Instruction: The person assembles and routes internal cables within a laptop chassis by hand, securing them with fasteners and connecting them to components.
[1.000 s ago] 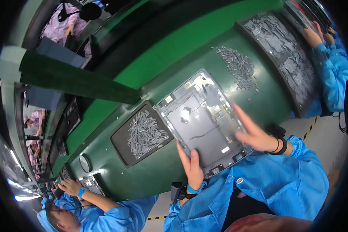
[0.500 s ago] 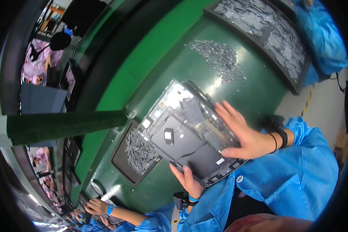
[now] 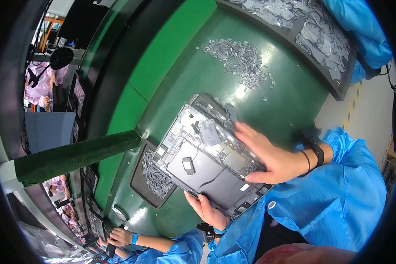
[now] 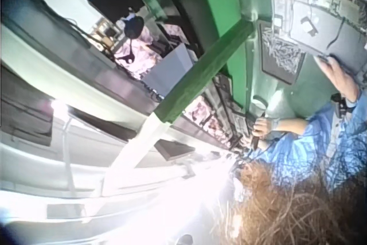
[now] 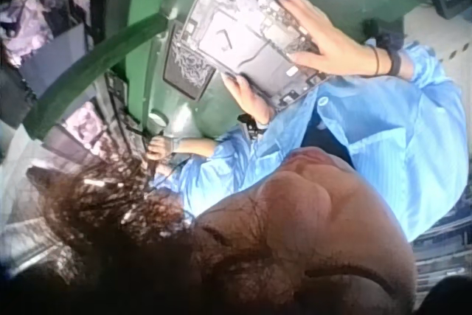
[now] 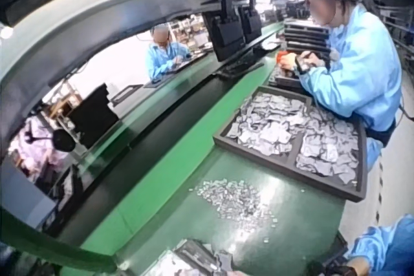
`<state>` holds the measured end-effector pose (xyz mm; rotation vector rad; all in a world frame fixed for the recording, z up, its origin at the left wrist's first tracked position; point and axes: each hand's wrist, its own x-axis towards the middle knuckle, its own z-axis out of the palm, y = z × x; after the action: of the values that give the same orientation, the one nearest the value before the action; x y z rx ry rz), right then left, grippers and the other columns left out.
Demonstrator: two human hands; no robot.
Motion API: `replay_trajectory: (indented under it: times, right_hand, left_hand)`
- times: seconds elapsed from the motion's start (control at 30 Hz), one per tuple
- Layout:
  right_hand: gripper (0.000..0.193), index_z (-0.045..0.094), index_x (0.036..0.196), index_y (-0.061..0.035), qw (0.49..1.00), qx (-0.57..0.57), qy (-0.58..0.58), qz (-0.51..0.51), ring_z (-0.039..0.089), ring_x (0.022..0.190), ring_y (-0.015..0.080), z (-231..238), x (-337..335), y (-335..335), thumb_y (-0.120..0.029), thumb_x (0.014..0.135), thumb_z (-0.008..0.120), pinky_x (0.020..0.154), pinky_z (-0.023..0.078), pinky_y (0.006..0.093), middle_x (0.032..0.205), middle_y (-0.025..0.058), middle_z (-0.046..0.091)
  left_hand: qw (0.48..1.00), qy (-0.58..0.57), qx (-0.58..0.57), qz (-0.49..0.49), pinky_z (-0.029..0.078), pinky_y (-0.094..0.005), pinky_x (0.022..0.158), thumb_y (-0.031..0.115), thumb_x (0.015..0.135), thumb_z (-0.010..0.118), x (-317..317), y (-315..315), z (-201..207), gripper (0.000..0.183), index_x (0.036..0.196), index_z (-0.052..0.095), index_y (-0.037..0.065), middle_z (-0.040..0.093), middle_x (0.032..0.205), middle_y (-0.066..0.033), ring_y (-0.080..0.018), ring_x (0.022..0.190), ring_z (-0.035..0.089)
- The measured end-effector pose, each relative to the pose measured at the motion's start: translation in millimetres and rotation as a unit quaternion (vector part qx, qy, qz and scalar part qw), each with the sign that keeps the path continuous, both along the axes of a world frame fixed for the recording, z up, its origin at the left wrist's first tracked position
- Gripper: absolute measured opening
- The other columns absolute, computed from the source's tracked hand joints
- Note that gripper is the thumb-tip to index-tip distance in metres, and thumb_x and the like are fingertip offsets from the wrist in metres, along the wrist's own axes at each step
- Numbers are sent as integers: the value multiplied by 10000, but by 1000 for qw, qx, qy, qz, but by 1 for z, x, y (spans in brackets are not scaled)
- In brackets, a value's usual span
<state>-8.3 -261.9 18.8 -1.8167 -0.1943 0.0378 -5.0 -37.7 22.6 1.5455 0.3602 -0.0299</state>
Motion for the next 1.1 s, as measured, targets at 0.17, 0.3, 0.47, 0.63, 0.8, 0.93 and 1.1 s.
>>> replay_trajectory:
  times: [0.17, 0.3, 0.47, 0.63, 0.8, 0.93, 1.1]
  right_hand:
    - [660, 159, 1476, 9, 917, 340, 145, -151, 241, 1400, 241, -18, 0, 0, -188, 964, 525, 1124, 217, 380, 1534, 168, 209]
    - [694, 139, 1473, 32, 805, 511, 220, -206, 325, 1342, 246, -11, 25, -5, -227, 960, 528, 1119, 245, 358, 1478, 184, 307]
    - [585, 293, 1427, 48, 832, 498, 186, -158, 356, 1314, 210, -7, 55, -16, -231, 964, 517, 1094, 287, 357, 1448, 155, 365]
    - [499, 394, 1395, 8, 864, 445, 201, -120, 371, 1310, 202, -3, 66, -16, -214, 965, 514, 1089, 293, 371, 1434, 124, 401]
    - [395, 557, 1226, -82, 973, -160, -127, -110, 465, 1228, 299, 34, 86, -31, -151, 846, 639, 1007, 365, 418, 1275, 112, 542]
    - [181, 641, 948, -65, 926, -305, -212, -71, 573, 994, 296, 49, 101, -28, -88, 772, 672, 843, 454, 405, 1038, 77, 627]
    - [74, 635, 798, -57, 890, -399, -211, -56, 605, 789, 289, 67, 107, -49, -90, 748, 678, 688, 491, 394, 795, 72, 635]
  left_hand:
    - [1000, -2, -28, -12, 270, -333, 1076, 112, 942, 486, -2, 5, -3, 580, 1455, 252, -23, 379, 1427, -139, -214, 1254, 400]
    - [1000, -5, -15, -3, 274, -350, 1093, 54, 885, 482, 4, -5, -2, 623, 1462, 255, -9, 396, 1427, -153, -240, 1269, 419]
    - [997, -35, -53, -48, 136, -356, 1144, 34, 829, 532, 10, -12, 3, 752, 1493, 180, -3, 218, 1540, -152, -253, 1392, 259]
    - [992, -57, -15, -115, 134, -367, 1145, 50, 841, 567, 13, -1, -3, 766, 1492, 167, -9, 230, 1532, -161, -262, 1387, 266]
    - [993, -49, -25, -106, 241, -377, 1114, 45, 906, 535, 27, 27, -7, 566, 1422, 315, -27, 370, 1451, -165, -250, 1342, 351]
    - [987, -91, 89, -102, 435, -342, 962, 35, 923, 544, 48, 58, 3, 298, 1211, 543, -41, 610, 1179, -142, -221, 1115, 569]
    - [942, -87, 298, -124, 470, -260, 840, 60, 932, 558, 80, 93, 3, 215, 1121, 612, -27, 661, 1048, -108, -145, 965, 603]
